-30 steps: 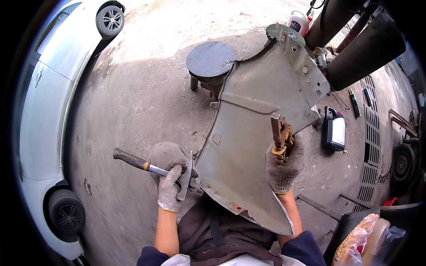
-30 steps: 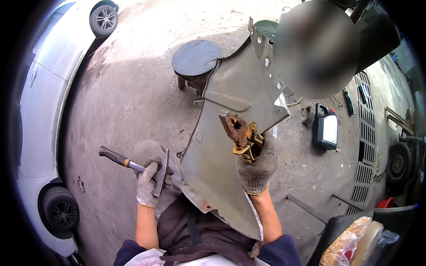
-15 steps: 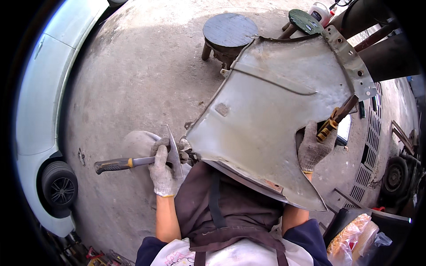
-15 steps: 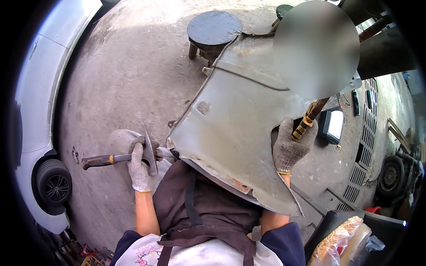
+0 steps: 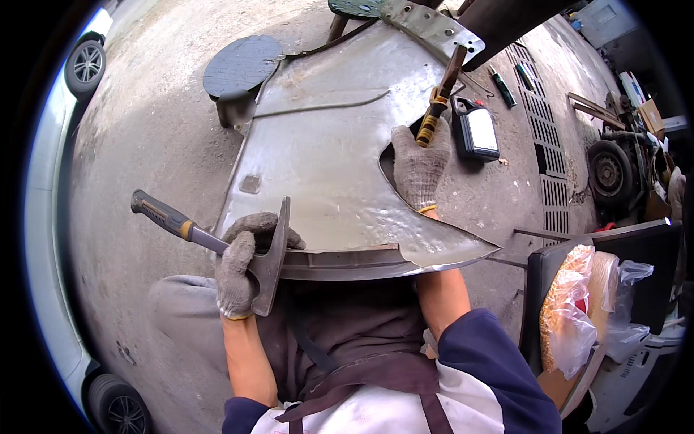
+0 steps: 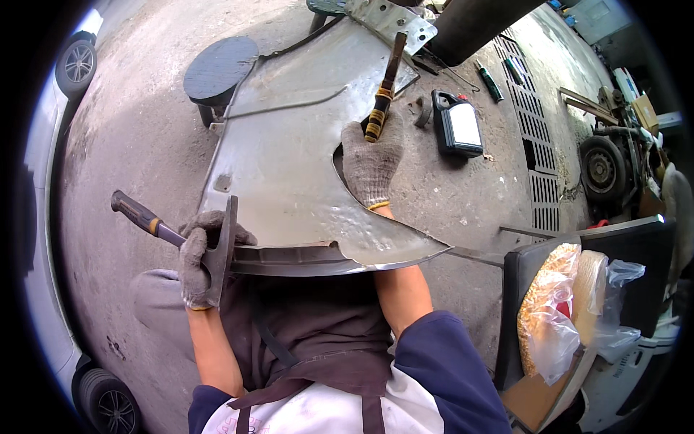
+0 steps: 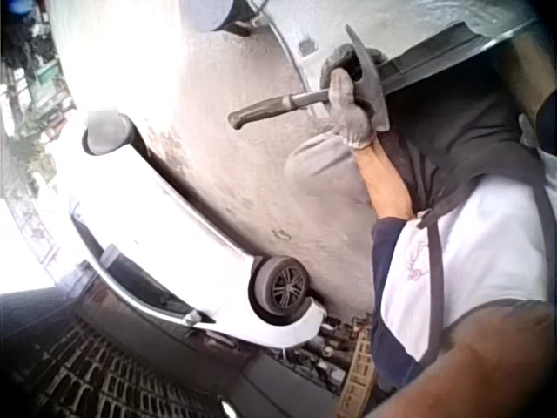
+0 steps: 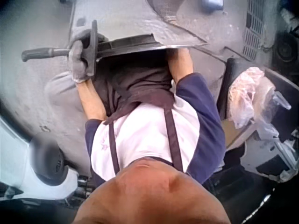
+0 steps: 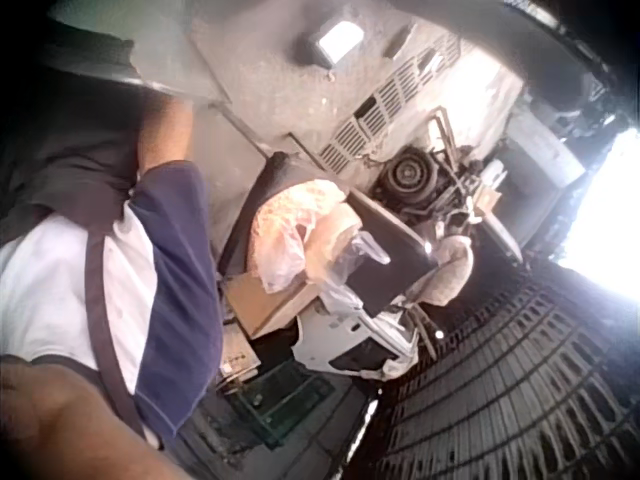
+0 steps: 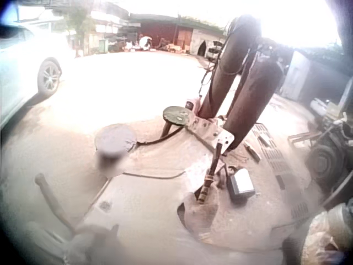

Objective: The person sits on the ground and uses a hammer and pliers to bend and shape the edges of a large metal panel. They repeatedly reposition the panel and apply force to specific areas to adjust its form.

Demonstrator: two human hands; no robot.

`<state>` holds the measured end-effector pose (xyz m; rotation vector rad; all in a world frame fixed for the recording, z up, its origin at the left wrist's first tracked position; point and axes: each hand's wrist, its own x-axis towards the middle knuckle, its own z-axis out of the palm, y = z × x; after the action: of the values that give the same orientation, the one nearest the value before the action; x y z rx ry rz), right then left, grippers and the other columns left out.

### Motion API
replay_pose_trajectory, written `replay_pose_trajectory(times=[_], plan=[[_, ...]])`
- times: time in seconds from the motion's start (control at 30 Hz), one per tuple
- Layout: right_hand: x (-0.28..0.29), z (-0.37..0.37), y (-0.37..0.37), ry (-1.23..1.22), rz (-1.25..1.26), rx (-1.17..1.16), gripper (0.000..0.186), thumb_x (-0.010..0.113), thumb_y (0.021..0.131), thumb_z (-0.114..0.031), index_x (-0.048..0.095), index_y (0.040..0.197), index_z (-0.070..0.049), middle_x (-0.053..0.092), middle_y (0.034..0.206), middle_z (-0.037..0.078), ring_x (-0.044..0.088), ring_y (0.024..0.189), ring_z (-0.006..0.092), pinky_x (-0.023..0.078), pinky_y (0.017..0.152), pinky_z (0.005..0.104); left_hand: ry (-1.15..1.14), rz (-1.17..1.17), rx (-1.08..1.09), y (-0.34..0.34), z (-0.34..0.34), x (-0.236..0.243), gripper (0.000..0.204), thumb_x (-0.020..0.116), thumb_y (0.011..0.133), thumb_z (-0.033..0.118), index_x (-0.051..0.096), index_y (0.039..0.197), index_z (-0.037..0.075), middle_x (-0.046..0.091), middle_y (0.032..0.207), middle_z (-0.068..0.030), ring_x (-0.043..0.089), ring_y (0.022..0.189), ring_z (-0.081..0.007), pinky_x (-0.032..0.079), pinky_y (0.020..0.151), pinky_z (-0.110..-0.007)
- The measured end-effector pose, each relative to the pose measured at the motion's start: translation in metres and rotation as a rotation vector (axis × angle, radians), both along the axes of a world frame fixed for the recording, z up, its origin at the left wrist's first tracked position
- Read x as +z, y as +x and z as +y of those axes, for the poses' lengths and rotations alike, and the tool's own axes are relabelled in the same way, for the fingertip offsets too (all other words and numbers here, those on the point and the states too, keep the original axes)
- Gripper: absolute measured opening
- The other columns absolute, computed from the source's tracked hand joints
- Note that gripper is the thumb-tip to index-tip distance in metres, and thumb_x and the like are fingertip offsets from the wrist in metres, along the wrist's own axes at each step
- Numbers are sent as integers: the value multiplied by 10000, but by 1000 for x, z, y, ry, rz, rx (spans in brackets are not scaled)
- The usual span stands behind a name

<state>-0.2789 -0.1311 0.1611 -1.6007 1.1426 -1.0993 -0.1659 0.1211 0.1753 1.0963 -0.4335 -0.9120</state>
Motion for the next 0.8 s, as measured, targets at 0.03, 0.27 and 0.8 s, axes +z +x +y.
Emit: replay_pose_trajectory(times=[0.03,0.27,0.8], plan=[[-5,0,1,5,-15,-45,311,675,787,-104,532,1039,9,559,815,92,565,702,200,476,644,348,27,91,51,-4,-4,8,421,558,902,329,576,1160,-3,656,899,-239,667,832,-365,553,780,-451],[-2,-11,-7,204,2,-71,346,670,747,-67,554,1056,38,565,803,111,564,698,213,481,660,359,17,-89,56,-4,-14,31,403,545,921,290,579,1188,-10,654,1011,-211,643,942,-332,509,906,-432],[-39,-22,6,137,-199,-79,343,672,753,-63,533,1055,22,531,794,77,522,689,178,467,646,329,-4,-15,48,-2,-19,22,383,517,918,279,582,1160,-11,648,985,-202,633,918,-310,505,886,-451]])
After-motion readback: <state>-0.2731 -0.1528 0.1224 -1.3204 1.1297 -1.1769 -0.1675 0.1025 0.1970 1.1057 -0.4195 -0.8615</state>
